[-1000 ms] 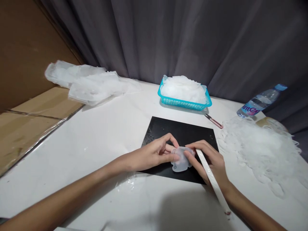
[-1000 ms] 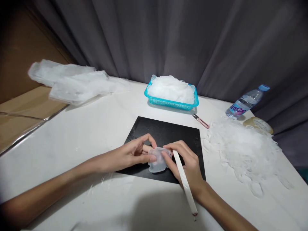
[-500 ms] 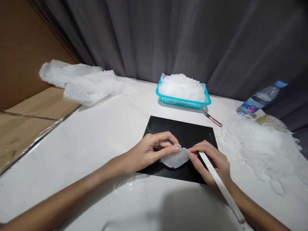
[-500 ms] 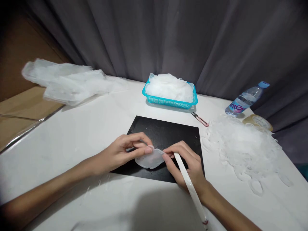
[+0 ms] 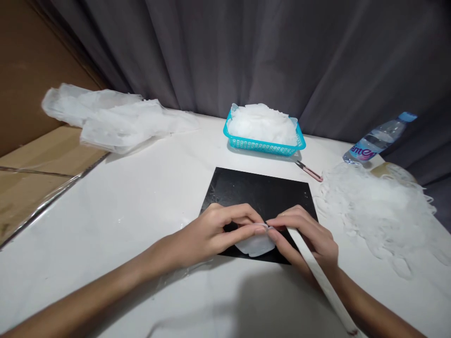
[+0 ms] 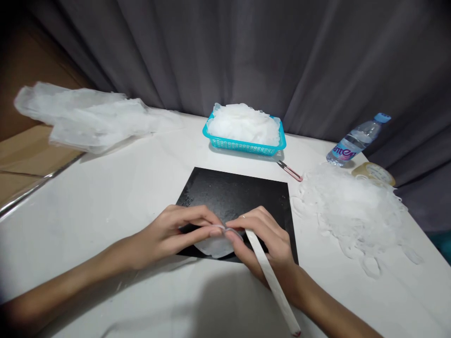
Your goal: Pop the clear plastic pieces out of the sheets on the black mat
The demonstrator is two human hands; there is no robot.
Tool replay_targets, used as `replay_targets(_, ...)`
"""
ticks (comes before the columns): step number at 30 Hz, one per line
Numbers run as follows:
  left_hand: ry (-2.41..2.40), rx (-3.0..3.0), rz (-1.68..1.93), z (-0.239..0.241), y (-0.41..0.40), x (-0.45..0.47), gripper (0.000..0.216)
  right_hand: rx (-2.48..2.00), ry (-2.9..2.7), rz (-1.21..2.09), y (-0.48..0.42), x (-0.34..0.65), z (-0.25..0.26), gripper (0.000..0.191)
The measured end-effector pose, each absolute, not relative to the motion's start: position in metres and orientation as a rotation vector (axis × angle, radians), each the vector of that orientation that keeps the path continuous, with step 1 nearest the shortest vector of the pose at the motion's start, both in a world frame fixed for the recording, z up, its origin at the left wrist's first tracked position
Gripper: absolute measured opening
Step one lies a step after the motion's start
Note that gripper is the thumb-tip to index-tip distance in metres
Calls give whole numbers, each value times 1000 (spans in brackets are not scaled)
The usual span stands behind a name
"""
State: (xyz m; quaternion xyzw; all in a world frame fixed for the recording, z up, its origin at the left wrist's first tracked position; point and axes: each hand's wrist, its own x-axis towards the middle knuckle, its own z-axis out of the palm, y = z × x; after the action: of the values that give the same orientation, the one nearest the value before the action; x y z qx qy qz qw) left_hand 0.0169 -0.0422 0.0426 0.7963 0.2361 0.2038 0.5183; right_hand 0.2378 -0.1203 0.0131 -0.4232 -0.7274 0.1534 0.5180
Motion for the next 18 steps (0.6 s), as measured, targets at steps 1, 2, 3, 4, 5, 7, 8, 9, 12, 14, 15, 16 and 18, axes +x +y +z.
replay_targets(1,586,1890,478,43,-43,17,21,-1024,-1738,380,-121,237,13,25)
replay_targets(2,605,1867,467,43,-43,18,22,-1033,-1733,394,-121,236,13,24)
replay_targets(3,619,1840,459,43,-43,18,23,-1040,-1726,407,-121,236,13,23)
replay_targets(4,633,1809,454,43,-44,19,24,-1046,-1719,420,-121,235,13,22)
replay_targets(5,645,1773,448,43,-44,19,25,-1052,-1713,434,-121,235,13,20)
replay_targets(7,661,1699,435,42,-44,21,27,-1061,-1704,462,-122,236,14,18)
replay_targets(8,662,1670,427,42,-44,21,28,-1064,-1697,471,-122,236,14,17)
replay_targets(9,662,1652,422,41,-45,22,29,-1068,-1695,481,-122,236,14,16)
replay_targets(12,656,1699,439,40,-45,22,26,-1071,-1701,462,-121,236,15,15)
replay_targets(14,625,1815,502,38,-45,22,20,-1050,-1720,400,-120,237,16,18)
replay_targets(15,587,1897,556,37,-45,21,15,-1033,-1729,355,-120,237,16,20)
replay_targets(16,533,1988,623,35,-44,21,13,-1014,-1740,311,-120,237,16,22)
replay_targets(18,382,2177,795,32,-42,19,16,-993,-1764,244,-120,237,17,26)
